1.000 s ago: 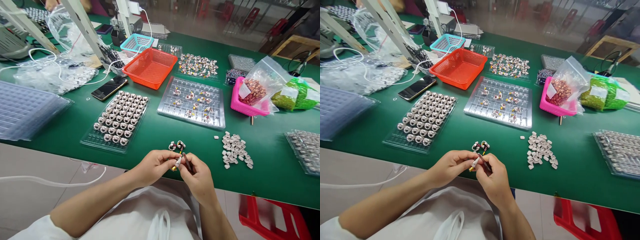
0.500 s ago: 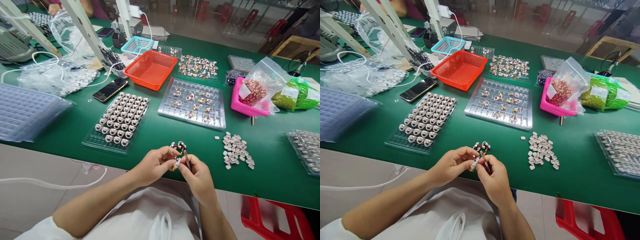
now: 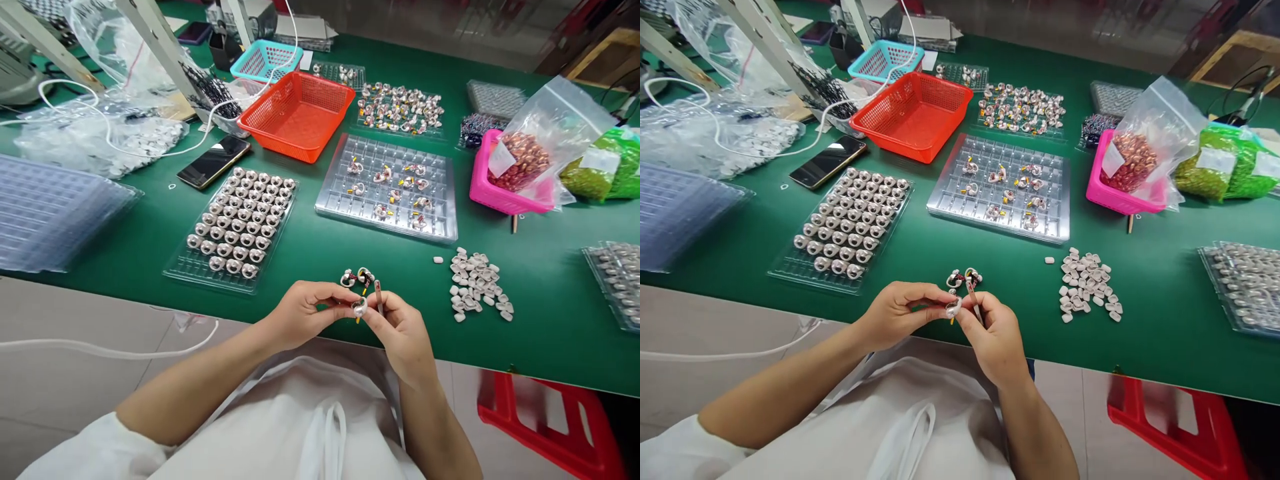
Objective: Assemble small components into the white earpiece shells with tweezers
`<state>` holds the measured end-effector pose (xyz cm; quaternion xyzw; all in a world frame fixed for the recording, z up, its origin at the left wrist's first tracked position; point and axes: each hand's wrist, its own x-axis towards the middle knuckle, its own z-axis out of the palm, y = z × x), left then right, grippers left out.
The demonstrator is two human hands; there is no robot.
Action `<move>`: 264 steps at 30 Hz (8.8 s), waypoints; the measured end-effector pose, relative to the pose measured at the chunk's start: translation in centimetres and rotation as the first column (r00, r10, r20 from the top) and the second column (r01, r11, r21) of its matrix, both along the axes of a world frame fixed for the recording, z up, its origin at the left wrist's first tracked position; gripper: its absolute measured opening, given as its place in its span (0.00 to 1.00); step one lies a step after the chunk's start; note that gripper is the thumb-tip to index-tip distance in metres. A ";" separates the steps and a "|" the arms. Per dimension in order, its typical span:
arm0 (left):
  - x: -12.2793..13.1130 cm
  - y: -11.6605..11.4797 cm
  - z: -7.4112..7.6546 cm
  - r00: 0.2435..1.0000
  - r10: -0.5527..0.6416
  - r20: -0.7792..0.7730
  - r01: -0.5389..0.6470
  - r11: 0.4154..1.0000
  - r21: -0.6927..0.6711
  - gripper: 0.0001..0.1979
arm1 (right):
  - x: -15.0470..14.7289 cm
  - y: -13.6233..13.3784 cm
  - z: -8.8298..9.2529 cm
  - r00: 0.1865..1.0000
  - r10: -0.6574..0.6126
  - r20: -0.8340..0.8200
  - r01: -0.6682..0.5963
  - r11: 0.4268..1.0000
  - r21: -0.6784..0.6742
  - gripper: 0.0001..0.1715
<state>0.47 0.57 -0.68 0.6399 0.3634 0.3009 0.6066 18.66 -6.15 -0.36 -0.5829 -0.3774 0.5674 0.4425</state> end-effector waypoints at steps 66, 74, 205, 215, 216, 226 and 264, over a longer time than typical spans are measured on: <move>-0.1 0.9 0.7 0.957 0.052 0.286 0.208 0.566 -0.798 0.14 | 1.1 -0.5 -0.8 0.730 -0.118 0.674 -0.468 0.633 0.617 0.18; -0.1 0.9 1.3 0.966 0.030 0.257 0.203 0.526 -0.826 0.13 | 2.9 0.0 -0.3 0.644 0.013 0.765 -0.666 0.502 0.552 0.21; 2.5 -1.7 2.3 0.944 0.316 0.098 -0.234 0.848 -0.476 0.14 | -1.0 -2.8 -4.6 0.920 -0.376 0.113 0.135 0.573 0.808 0.20; 2.8 -1.9 2.1 0.937 0.313 0.157 -0.184 0.820 -0.542 0.10 | -1.5 -3.1 -4.7 0.844 -0.498 0.201 0.063 0.464 0.884 0.25; 2.8 -2.0 2.0 0.936 0.315 0.158 -0.185 0.820 -0.542 0.10 | -1.6 -3.2 -4.7 0.838 -0.504 0.209 0.055 0.459 0.887 0.26; 3.3 -2.1 2.2 0.943 0.313 0.115 -0.223 0.848 -0.481 0.09 | -1.6 -3.5 -4.6 0.749 -0.568 0.340 -0.074 0.439 0.895 0.28; 3.0 -1.6 2.4 0.932 0.351 0.090 -0.274 0.844 -0.462 0.08 | -0.6 -2.9 -3.7 0.953 -0.302 -0.004 0.228 0.710 0.666 0.19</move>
